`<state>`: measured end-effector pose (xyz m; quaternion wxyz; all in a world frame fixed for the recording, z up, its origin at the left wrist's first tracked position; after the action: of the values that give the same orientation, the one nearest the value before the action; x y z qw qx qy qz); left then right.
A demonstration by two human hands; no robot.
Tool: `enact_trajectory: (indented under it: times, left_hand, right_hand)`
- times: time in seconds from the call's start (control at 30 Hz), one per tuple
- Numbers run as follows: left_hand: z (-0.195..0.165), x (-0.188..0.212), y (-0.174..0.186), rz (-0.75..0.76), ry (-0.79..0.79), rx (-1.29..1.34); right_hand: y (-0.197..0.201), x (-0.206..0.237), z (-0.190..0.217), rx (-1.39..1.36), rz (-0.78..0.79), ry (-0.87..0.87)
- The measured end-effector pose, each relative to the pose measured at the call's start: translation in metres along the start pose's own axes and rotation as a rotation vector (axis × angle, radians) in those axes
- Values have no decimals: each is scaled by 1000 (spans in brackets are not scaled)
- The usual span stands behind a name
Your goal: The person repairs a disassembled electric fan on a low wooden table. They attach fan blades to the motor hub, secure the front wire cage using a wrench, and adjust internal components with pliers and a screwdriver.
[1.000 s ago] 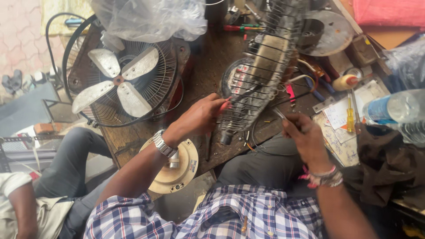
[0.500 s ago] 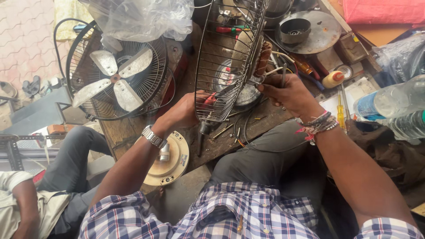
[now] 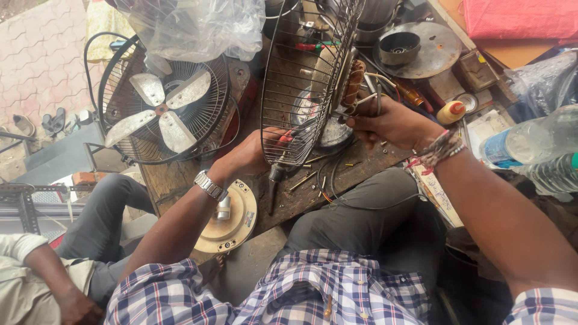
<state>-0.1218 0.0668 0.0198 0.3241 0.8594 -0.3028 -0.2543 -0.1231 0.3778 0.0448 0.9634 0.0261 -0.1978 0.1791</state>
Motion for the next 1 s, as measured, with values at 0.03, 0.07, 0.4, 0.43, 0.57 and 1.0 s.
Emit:
enact_trajectory:
  times: [0.03,0.07,0.4,0.43,0.57,1.0]
  left_hand:
    - [2,-1,-1,0,-13,-33]
    - [3,1,-2,6,-21,-18]
    - [11,-3,-2,44,207,9]
    - [12,-3,-3,102,442,39]
    - [-3,-9,4,13,190,101]
    - [17,-1,-3,-14,66,64]
  right_hand:
    - [0,-2,0,-126,36,-95]
    - [-2,-2,-2,-255,74,-197]
    - [-17,8,2,859,-177,1088]
    - [-16,11,4,1311,-290,1180]
    - [-16,25,13,1886,-547,1386]
    - [-9,13,-29,-125,-324,68]
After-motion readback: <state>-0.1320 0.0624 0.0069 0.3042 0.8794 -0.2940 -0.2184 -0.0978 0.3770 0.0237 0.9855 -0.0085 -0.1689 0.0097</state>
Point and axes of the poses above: each hand's wrist, its own x-axis away from the middle knuckle, its own y-axis out of the back of the hand, z = x × y, the point moved 2 cm from there along -x, towards the middle knuckle, and after that the axes turned 10 degrees about -z, right-handed, at the moved point
